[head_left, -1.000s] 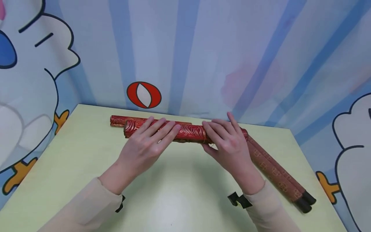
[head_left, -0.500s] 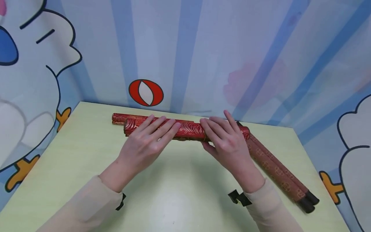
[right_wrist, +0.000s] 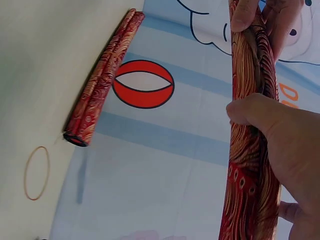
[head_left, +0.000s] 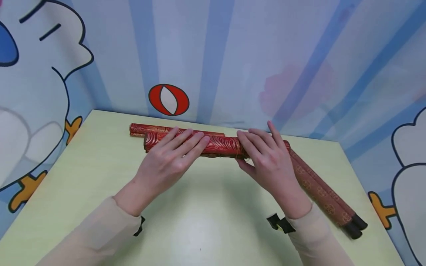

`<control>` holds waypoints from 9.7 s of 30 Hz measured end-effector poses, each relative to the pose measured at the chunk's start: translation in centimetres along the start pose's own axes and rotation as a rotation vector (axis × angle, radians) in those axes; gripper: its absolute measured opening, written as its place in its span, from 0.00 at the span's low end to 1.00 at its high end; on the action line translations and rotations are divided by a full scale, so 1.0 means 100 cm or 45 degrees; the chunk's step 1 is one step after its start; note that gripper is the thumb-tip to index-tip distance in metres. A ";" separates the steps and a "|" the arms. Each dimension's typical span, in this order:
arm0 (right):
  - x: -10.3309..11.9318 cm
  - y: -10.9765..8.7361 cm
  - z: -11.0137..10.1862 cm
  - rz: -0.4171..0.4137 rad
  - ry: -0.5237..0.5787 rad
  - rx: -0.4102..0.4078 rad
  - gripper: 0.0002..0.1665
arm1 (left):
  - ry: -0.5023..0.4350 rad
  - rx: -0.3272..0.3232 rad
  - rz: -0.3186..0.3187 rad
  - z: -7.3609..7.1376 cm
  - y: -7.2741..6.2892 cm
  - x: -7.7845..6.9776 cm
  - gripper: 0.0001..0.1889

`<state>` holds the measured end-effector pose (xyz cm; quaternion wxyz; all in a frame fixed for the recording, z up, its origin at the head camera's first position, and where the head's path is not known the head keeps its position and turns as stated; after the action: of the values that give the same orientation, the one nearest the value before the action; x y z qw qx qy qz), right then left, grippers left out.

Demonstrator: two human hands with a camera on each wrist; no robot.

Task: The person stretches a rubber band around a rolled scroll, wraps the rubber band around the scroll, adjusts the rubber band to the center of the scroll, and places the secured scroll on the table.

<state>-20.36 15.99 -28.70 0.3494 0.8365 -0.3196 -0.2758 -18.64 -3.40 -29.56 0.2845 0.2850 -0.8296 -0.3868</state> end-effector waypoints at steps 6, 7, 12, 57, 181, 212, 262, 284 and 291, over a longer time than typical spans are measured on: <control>0.007 0.003 -0.001 -0.070 0.013 0.027 0.45 | -0.012 0.000 -0.009 -0.001 -0.003 -0.005 0.32; 0.009 0.004 -0.001 -0.080 0.024 0.016 0.45 | -0.017 -0.004 -0.008 -0.001 -0.003 -0.006 0.32; 0.012 0.019 -0.001 -0.108 0.050 -0.022 0.41 | -0.009 -0.037 -0.005 -0.005 0.007 0.000 0.30; 0.006 0.015 -0.002 -0.040 0.036 -0.073 0.41 | 0.013 -0.033 0.052 0.002 0.013 -0.001 0.30; 0.001 0.014 0.000 -0.037 -0.004 0.004 0.44 | 0.003 0.036 0.075 0.005 0.017 -0.013 0.32; 0.009 0.009 0.001 -0.010 -0.014 0.027 0.49 | -0.035 0.164 0.062 0.009 -0.001 0.008 0.34; -0.003 -0.080 0.033 0.234 0.047 0.527 0.45 | -0.302 0.926 -0.541 0.112 -0.109 0.117 0.30; -0.001 -0.086 0.037 0.274 0.073 0.573 0.44 | -0.225 1.041 -0.576 0.121 -0.116 0.112 0.32; -0.003 -0.090 0.041 0.286 0.059 0.623 0.43 | -0.183 1.047 -0.587 0.117 -0.121 0.112 0.32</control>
<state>-20.30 19.50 -37.97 0.1725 0.8615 -0.4593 -0.1306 -31.29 -12.08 -42.75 -0.0034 0.5232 -0.8465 -0.0982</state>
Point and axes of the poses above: each hand's wrist, its own y-axis towards the middle knuckle, its own z-axis out of the palm, x = y × z, the point moved 8 cm from there along y, towards the middle knuckle, and after that the axes turned 9 degrees about -x, right-handed, at the moved point
